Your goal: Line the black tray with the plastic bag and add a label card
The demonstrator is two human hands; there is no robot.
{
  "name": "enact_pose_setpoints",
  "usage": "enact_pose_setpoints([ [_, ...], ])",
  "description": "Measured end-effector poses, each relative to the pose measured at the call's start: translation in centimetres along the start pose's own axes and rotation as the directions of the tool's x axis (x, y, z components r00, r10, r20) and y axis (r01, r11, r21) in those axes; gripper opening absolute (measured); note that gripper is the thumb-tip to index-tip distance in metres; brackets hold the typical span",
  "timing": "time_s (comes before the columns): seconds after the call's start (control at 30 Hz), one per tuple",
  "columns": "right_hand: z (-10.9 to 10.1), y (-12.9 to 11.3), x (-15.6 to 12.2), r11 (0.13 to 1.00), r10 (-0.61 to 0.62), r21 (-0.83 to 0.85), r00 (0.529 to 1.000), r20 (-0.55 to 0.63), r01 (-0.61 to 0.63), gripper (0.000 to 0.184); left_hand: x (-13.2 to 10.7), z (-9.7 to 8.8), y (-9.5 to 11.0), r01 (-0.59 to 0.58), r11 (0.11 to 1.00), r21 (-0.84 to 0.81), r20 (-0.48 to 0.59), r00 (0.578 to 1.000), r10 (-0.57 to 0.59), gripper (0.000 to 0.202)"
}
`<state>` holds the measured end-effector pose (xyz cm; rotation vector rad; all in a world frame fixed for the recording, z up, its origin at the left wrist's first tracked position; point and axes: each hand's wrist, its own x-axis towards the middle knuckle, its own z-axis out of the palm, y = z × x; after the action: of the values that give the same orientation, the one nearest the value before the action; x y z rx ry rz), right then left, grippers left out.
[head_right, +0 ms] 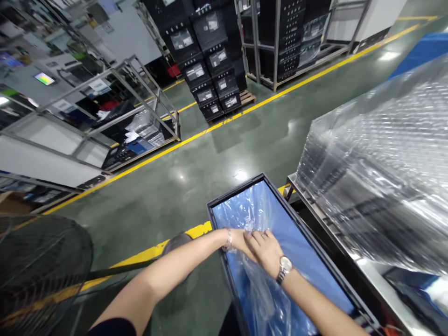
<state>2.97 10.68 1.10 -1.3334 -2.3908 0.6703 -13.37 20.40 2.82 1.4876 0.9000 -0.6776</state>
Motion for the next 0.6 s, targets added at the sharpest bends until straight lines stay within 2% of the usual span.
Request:
enact_pose_setpoints([
  [0.03, -0.3, -0.1, 0.6, 0.995, 0.098, 0.003, 0.993, 0.062, -0.098, 0.03, -0.1, 0.7, 0.4, 0.051, 0.999, 0.015, -0.074, 0.996, -0.05, 0.058],
  [0.07, -0.5, 0.0, 1.0, 0.981, 0.196, -0.004, 0.974, 0.114, -0.196, 0.022, -0.3, 1.5, 0.8, 0.115, 0.992, 0.046, -0.192, 0.976, -0.104, 0.064],
  [0.1, -0.8, 0.1, 1.4, 0.962, 0.273, -0.013, 0.95, 0.152, -0.274, 0.018, -0.7, 2.5, 1.3, 0.169, 0.979, 0.112, -0.319, 0.939, -0.125, 0.066],
  [0.13, -1.0, 0.4, 1.7, 0.945, 0.324, -0.018, 0.929, 0.178, -0.326, 0.017, -1.2, 3.5, 1.8, 0.198, 0.958, 0.209, -0.445, 0.891, -0.087, 0.061],
  [0.17, -1.1, 0.8, 1.8, 0.936, 0.346, -0.013, 0.916, 0.204, -0.351, 0.018, -1.7, 4.5, 2.3, 0.203, 0.923, 0.326, -0.533, 0.846, 0.002, 0.05],
  [0.2, -1.2, 1.4, 1.8, 0.936, 0.342, 0.001, 0.91, 0.233, -0.352, 0.02, -2.1, 5.4, 2.6, 0.187, 0.879, 0.44, -0.564, 0.818, 0.108, 0.04],
  [0.23, -1.4, 2.0, 1.8, 0.938, 0.33, 0.015, 0.906, 0.265, -0.346, 0.023, -2.4, 6.0, 2.8, 0.154, 0.844, 0.513, -0.559, 0.807, 0.193, 0.034],
  [0.27, -1.5, 2.7, 1.7, 0.942, 0.314, 0.024, 0.905, 0.287, -0.335, 0.029, -2.6, 6.4, 2.9, 0.108, 0.858, 0.502, -0.55, 0.806, 0.22, 0.03],
  [0.33, -2.0, 4.1, 1.0, 0.951, 0.293, 0.014, 0.914, 0.28, -0.309, 0.048, -2.4, 6.0, 2.5, 0.033, 0.968, 0.25, -0.547, 0.83, 0.113, 0.019],
  [0.37, -2.4, 4.8, 0.5, 0.954, 0.29, -0.006, 0.925, 0.246, -0.298, 0.055, -2.1, 5.4, 2.2, 0.013, 0.997, 0.076, -0.512, 0.858, 0.028, 0.016],
  [0.43, -3.5, 5.8, -1.1, 0.96, 0.28, -0.029, 0.952, 0.121, -0.279, 0.061, -1.4, 3.8, 1.1, 0.013, 0.981, -0.193, -0.378, 0.922, -0.086, 0.012],
  [0.5, -4.7, 5.7, -3.2, 0.966, 0.258, 0.038, 0.965, -0.054, -0.256, 0.073, -0.8, 2.3, -0.1, 0.039, 0.95, -0.31, -0.258, 0.958, -0.124, 0.008],
  [0.53, -5.3, 5.3, -4.3, 0.96, 0.27, 0.115, 0.951, -0.151, -0.255, 0.07, -0.6, 1.9, -0.7, 0.054, 0.933, -0.356, -0.223, 0.965, -0.141, 0.006],
  [0.57, -5.6, 4.5, -5.3, 0.937, 0.32, 0.218, 0.919, -0.23, -0.272, 0.055, -0.4, 1.7, -1.2, 0.067, 0.917, -0.394, -0.203, 0.966, -0.158, 0.005],
  [0.6, -5.8, 3.4, -6.0, 0.886, 0.41, 0.337, 0.875, -0.255, -0.317, 0.038, -0.2, 1.7, -1.5, 0.074, 0.905, -0.419, -0.197, 0.965, -0.17, 0.007],
])
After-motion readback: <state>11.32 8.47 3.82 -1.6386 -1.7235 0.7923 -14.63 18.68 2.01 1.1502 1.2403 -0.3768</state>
